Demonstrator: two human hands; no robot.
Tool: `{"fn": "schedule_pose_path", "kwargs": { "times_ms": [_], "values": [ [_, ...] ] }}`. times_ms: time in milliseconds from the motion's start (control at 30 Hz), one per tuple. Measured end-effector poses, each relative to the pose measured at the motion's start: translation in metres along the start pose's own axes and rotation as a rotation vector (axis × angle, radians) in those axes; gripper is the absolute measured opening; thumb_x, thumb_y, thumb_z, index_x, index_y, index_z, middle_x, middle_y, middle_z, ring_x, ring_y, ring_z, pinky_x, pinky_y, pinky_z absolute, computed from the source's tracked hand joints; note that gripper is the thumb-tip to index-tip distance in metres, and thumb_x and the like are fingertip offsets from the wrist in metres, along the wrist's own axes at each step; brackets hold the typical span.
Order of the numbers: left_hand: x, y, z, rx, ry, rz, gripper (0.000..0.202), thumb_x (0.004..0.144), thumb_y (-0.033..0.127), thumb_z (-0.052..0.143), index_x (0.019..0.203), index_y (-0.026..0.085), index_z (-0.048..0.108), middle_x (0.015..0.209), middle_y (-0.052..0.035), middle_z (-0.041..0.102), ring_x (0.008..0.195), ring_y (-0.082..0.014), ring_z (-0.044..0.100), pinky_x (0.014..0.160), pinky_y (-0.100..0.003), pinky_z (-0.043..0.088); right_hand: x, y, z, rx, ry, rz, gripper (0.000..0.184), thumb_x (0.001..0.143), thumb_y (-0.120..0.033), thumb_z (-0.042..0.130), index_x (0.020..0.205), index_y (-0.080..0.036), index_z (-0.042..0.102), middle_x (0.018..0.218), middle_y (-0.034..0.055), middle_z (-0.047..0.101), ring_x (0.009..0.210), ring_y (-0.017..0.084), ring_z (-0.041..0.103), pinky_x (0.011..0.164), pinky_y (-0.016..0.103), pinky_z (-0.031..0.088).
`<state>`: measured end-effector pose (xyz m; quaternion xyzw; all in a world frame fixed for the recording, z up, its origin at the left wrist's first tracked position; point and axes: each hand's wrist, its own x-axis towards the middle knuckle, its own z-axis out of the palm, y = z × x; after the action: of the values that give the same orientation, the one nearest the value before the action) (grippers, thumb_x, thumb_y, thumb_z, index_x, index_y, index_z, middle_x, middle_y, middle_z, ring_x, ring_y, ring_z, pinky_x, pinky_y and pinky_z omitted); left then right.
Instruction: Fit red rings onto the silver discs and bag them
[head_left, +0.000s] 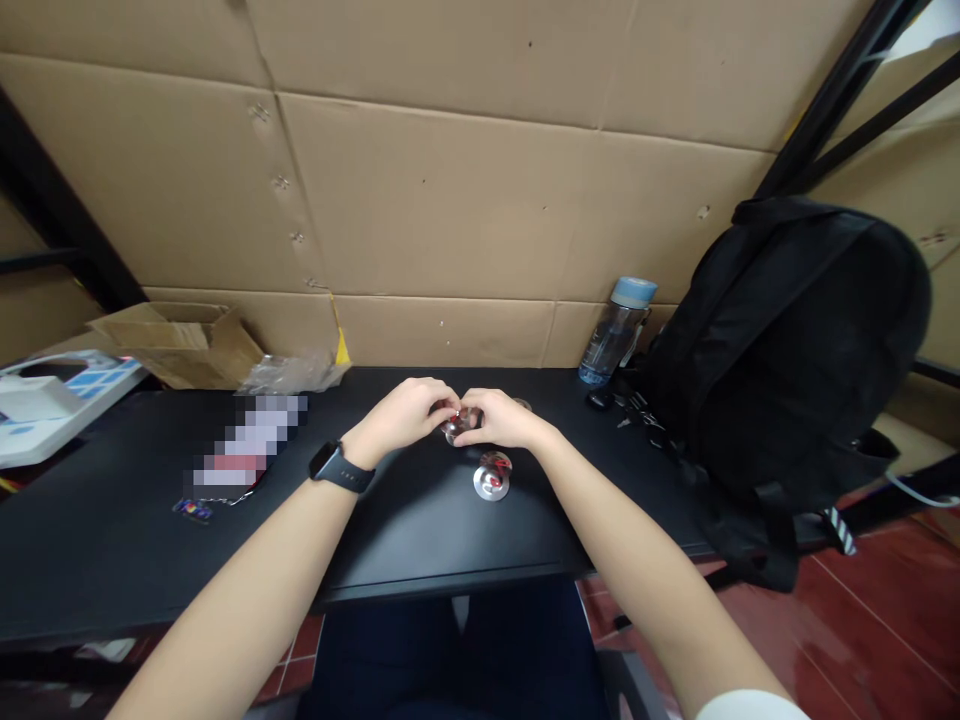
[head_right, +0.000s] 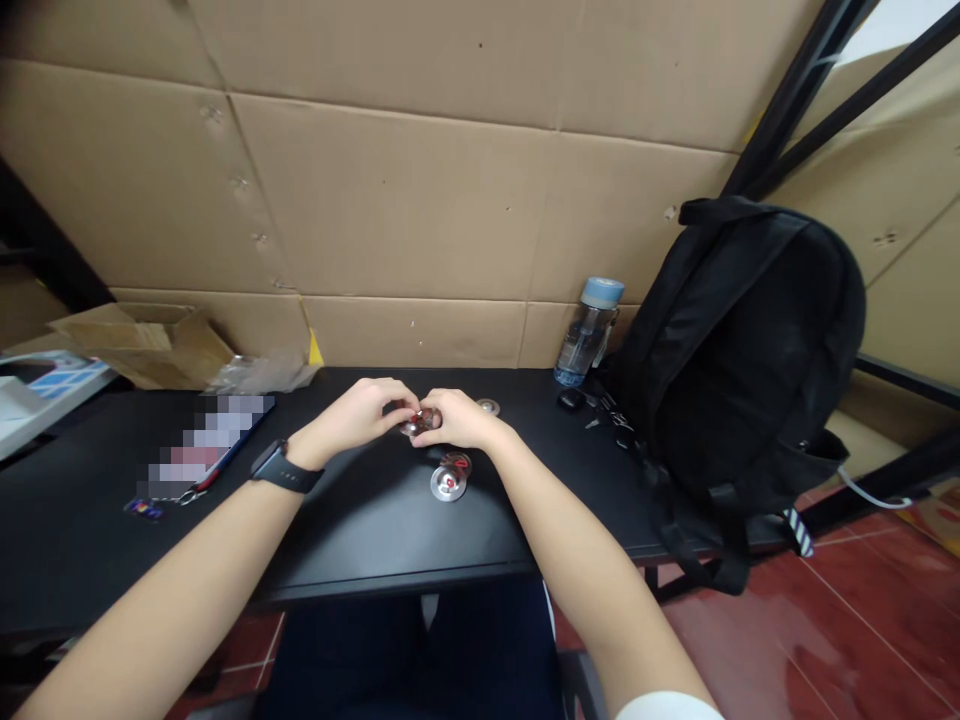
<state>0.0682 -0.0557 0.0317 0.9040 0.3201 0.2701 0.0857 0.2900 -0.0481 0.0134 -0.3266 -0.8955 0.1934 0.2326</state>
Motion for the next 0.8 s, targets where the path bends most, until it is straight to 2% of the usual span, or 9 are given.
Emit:
{"fn": "schedule_pose_path", "kwargs": {
  "times_ms": [67,300,433,533,600,667,800],
  "values": [
    [0.000,0.000,0.001,-0.008,0.001,0.011,0.016,0.092,0.021,0.059,0.094,0.023,0.074,0.091,-0.0039,0.073,0.083,-0.0189,0.066,0.079,-0.029,0.048,0.000,0.001,0.002,0.038,0.013,0.008,0.031,0.071,-0.035,0.089,0.088,-0.018,0.068,0.081,-0.0015,0.060,0.075,0.015,0.059,0.071,0.025,0.044],
    [0.001,0.000,0.004,-0.039,0.040,0.038,0.016,0.093,0.024,0.058,0.094,0.023,0.075,0.093,-0.0046,0.073,0.087,-0.0196,0.067,0.083,-0.030,0.048,0.002,0.006,0.008,0.191,0.059,0.021,0.038,0.067,-0.029,0.090,0.095,-0.019,0.067,0.100,0.0012,0.059,0.075,0.013,0.061,0.071,0.026,0.050],
    [0.001,0.003,-0.001,-0.038,0.225,-0.018,0.019,0.096,0.025,0.054,0.097,0.022,0.073,0.097,-0.0048,0.074,0.089,-0.0197,0.067,0.084,-0.031,0.049,0.002,0.009,0.005,0.276,0.144,0.057,0.050,0.067,-0.029,0.089,0.111,-0.021,0.066,0.108,0.0036,0.061,0.075,0.013,0.063,0.068,0.025,0.051],
    [0.000,0.001,-0.004,-0.060,0.371,-0.150,0.018,0.095,0.029,0.055,0.098,0.020,0.070,0.096,-0.0046,0.074,0.087,-0.0193,0.068,0.082,-0.030,0.049,0.001,0.009,0.002,0.369,0.219,0.099,0.057,0.068,-0.032,0.088,0.118,-0.022,0.063,0.117,0.0057,0.062,0.074,0.011,0.063,0.064,0.023,0.050],
    [0.001,-0.003,-0.002,-0.122,0.422,-0.241,0.018,0.091,0.033,0.060,0.099,0.019,0.069,0.094,-0.0045,0.075,0.085,-0.0192,0.068,0.077,-0.028,0.050,0.002,0.007,0.001,0.443,0.260,0.129,0.058,0.067,-0.034,0.088,0.117,-0.022,0.061,0.116,0.0054,0.063,0.069,0.009,0.060,0.061,0.022,0.049],
    [0.002,-0.006,0.002,-0.220,0.418,-0.293,0.021,0.087,0.036,0.066,0.098,0.019,0.069,0.092,-0.0049,0.075,0.084,-0.0194,0.069,0.072,-0.027,0.050,0.002,0.005,0.001,0.525,0.284,0.143,0.060,0.065,-0.035,0.088,0.117,-0.022,0.059,0.116,0.0053,0.062,0.066,0.007,0.057,0.059,0.021,0.049],
    [0.004,-0.008,0.011,-0.355,0.273,-0.268,0.026,0.083,0.040,0.071,0.096,0.018,0.075,0.091,-0.0054,0.077,0.080,-0.0190,0.069,0.070,-0.027,0.051,0.003,-0.002,0.003,0.627,0.281,0.137,0.061,0.063,-0.033,0.089,0.114,-0.023,0.058,0.117,0.0051,0.060,0.066,0.007,0.056,0.056,0.020,0.048]
  ]
}}
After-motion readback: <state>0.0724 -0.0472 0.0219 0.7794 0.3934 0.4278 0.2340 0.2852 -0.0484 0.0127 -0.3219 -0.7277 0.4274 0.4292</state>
